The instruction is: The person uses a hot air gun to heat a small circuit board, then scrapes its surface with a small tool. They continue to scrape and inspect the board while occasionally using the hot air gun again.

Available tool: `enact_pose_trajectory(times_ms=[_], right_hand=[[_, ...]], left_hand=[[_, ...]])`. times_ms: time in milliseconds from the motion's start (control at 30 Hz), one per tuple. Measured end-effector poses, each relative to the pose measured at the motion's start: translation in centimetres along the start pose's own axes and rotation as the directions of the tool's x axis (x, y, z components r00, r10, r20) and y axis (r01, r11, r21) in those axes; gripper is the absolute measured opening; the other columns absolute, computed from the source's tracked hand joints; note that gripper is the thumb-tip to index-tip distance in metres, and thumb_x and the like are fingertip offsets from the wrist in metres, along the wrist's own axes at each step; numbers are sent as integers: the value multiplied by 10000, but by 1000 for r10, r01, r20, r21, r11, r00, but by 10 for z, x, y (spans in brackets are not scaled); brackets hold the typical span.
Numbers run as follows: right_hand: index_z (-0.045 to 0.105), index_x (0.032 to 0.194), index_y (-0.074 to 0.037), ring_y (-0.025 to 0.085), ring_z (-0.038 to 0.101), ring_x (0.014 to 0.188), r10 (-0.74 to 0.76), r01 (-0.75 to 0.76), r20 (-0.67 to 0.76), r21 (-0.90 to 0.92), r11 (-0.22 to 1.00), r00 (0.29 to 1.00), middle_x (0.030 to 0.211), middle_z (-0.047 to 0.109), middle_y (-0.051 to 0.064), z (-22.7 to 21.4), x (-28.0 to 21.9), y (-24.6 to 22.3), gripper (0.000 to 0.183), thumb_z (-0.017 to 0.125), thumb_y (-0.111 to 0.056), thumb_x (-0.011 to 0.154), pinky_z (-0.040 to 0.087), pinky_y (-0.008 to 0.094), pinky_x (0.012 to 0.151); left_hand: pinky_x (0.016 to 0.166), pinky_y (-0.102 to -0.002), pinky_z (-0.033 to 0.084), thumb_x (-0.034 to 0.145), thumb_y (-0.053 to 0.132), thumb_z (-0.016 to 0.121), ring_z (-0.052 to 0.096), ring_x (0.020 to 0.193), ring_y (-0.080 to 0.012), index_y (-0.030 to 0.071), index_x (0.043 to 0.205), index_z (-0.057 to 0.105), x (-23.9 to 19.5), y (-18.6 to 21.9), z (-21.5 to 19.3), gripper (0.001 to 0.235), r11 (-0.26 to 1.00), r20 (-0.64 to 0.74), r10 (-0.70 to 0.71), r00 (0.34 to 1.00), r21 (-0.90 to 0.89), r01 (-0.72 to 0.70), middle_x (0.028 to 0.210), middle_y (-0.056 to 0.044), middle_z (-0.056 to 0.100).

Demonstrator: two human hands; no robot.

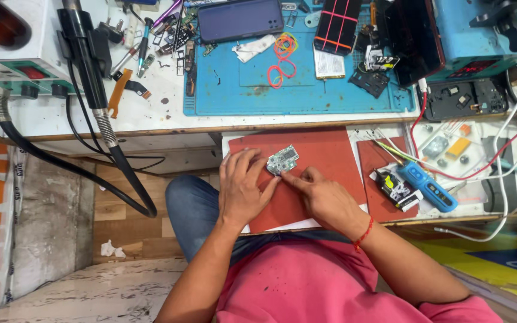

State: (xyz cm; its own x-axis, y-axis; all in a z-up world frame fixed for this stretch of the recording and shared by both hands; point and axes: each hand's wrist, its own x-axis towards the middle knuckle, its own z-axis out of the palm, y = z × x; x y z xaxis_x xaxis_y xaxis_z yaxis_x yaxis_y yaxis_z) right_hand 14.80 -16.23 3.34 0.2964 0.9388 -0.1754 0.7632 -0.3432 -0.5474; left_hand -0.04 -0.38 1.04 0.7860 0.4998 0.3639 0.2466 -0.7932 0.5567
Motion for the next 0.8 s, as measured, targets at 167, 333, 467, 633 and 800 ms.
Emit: enact_pose_trajectory(times_ms=[167, 333, 467, 633, 800], right_hand=[[601, 1403, -245, 419, 676, 778, 126, -138, -100, -114, 984, 987, 1121, 616, 170, -2, 1, 3, 578, 530, -46, 866, 563, 511, 669], [575, 1430, -246, 419, 679, 782, 108, -117, -95, -96, 988, 990, 1122, 614, 166, 3, 0, 5, 602, 538, -54, 861, 566, 510, 672], [570, 1449, -231, 408, 689, 799, 53, -62, -112, -71, 996, 992, 1099, 623, 158, 3, 2, 6, 640, 529, -34, 842, 559, 514, 695], [585, 1430, -269, 412, 691, 800, 162, -178, -156, -102, 979, 974, 1150, 636, 137, 3, -4, 4, 570, 526, -60, 903, 568, 509, 707], [584, 1422, -286, 411, 687, 813, 95, -97, -30, -55, 994, 995, 1138, 629, 146, -2, 1, -6, 615, 550, -59, 851, 565, 515, 685]], left_hand=[[1129, -515, 349, 789, 317, 831, 544, 1249, -312, 51, 1131, 719, 1, 3, 1, 447, 1000, -4, -5, 1000, -8, 5, 1261, -109, 625], [1129, -512, 346, 801, 321, 828, 540, 1264, -314, 48, 1128, 718, -1, 3, -2, 440, 1000, -14, 0, 1000, -11, 0, 1265, -117, 623], [1125, -518, 341, 781, 327, 830, 535, 1253, -325, 36, 1125, 715, 1, 3, -3, 465, 1000, -3, -2, 1000, -3, 2, 1259, -129, 619], [1119, -509, 350, 795, 330, 827, 542, 1256, -315, 44, 1120, 720, 0, 4, 1, 446, 1000, -11, -5, 1000, -23, 5, 1261, -111, 628], [1123, -506, 350, 792, 322, 827, 544, 1256, -312, 46, 1120, 723, -1, 2, -3, 441, 1000, -1, -7, 1000, -9, 7, 1258, -115, 629]])
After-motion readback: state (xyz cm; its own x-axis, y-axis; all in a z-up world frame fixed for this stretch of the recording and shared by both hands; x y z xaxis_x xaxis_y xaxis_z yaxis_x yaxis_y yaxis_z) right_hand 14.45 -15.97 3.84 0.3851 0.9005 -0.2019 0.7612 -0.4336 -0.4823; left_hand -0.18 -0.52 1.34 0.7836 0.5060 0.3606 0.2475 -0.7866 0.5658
